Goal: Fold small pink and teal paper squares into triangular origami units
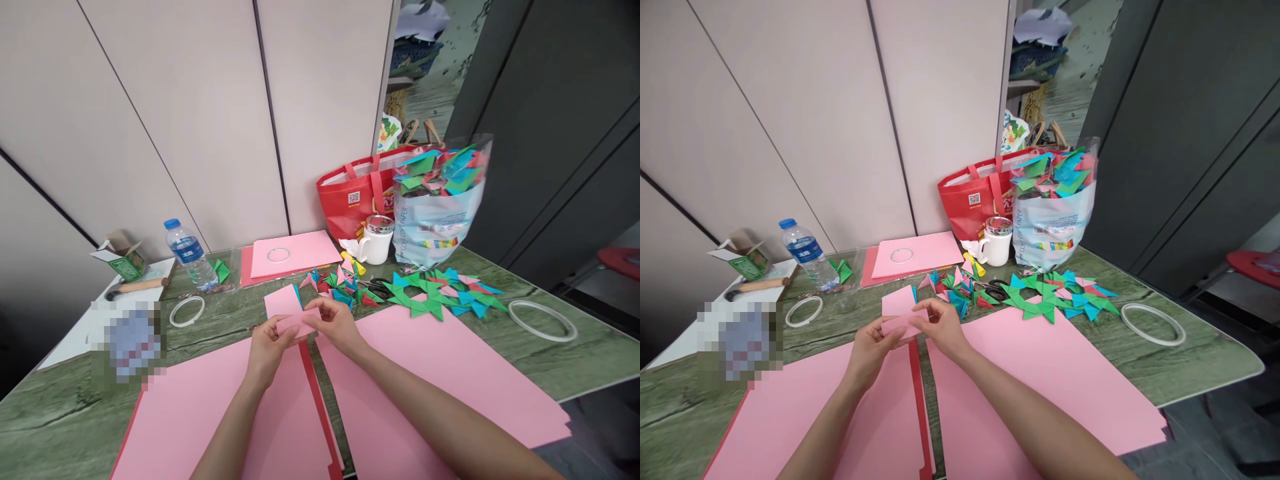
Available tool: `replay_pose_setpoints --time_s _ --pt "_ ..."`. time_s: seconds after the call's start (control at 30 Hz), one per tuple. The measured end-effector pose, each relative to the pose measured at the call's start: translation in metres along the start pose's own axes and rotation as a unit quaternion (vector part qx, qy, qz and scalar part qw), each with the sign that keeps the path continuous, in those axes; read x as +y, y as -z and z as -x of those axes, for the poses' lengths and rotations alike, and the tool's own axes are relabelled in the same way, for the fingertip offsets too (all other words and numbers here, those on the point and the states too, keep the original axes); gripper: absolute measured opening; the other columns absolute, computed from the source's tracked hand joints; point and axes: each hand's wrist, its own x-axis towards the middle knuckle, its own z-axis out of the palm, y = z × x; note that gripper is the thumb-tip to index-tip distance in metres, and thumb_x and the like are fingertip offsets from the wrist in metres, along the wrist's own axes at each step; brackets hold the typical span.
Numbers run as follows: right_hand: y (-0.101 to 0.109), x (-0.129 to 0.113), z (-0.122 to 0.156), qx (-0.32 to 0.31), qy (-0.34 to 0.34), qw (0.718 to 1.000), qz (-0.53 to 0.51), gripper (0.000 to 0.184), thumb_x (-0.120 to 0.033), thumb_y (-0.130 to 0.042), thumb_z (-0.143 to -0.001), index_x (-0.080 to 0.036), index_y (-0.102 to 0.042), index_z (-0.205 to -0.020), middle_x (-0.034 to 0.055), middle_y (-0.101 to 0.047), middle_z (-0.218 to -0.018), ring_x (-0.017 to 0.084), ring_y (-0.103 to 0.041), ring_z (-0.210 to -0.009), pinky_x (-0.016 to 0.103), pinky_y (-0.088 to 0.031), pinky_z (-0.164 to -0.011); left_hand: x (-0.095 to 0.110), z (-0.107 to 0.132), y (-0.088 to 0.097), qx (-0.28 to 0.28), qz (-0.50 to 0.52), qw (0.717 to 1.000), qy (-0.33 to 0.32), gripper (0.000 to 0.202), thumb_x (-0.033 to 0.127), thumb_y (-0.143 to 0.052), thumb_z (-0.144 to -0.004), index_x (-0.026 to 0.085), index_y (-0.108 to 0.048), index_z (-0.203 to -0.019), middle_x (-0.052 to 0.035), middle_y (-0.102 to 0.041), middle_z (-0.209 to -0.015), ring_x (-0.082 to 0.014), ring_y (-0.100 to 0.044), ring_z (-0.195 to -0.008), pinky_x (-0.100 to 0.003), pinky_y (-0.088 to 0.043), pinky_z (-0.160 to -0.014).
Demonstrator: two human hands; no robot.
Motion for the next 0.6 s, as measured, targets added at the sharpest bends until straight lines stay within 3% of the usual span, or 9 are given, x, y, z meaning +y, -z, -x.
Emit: replay_pose_setpoints --time_s 0.13,0.27,0.6 --pt "0.0008 -0.0030 -0.0001 -0.019 0.012 0.999 0.025 0.020 -0.027 -0.065 -0.065 -0.017 -0.061 -0.082 0.0019 -0.061 -0.078 0.013 -0.054 -0.066 0.023 -0.042 -0.055 0.0012 0.0003 -0.0004 -0.002 -0.012 1.000 0.012 0.027 0.027 -0.072 -0.058 0.013 -0.065 -0.080 -0.0034 -0.068 -0.074 -0.0202 -0.063 -0.074 -0.036 -0.053 -0.070" --pt "0.0018 -0.0083 0.0007 -0.045 0.020 0.998 0.031 0.011 -0.026 -0.065 -0.066 -0.017 -0.064 -0.073 0.0026 -0.065 -0.073 0.015 -0.058 -0.069 0.027 -0.045 -0.063 0.0021 0.0010 -0.0017 -0.024 -0.017 0.999 0.019 0.027 0.028 -0.072 -0.059 0.013 -0.065 -0.080 -0.0037 -0.068 -0.075 -0.0212 -0.063 -0.075 -0.037 -0.053 -0.069" --pt "0.0021 -0.0043 0.0004 -0.044 0.000 0.999 0.006 0.014 -0.030 -0.067 -0.065 -0.017 -0.065 -0.071 0.0022 -0.065 -0.070 0.015 -0.058 -0.065 0.026 -0.046 -0.059 0.0009 -0.0004 0.0005 -0.036 -0.008 0.999 0.032 0.029 0.031 -0.069 -0.063 0.013 -0.065 -0.086 -0.0061 -0.069 -0.083 -0.0224 -0.063 -0.078 -0.037 -0.053 -0.068"
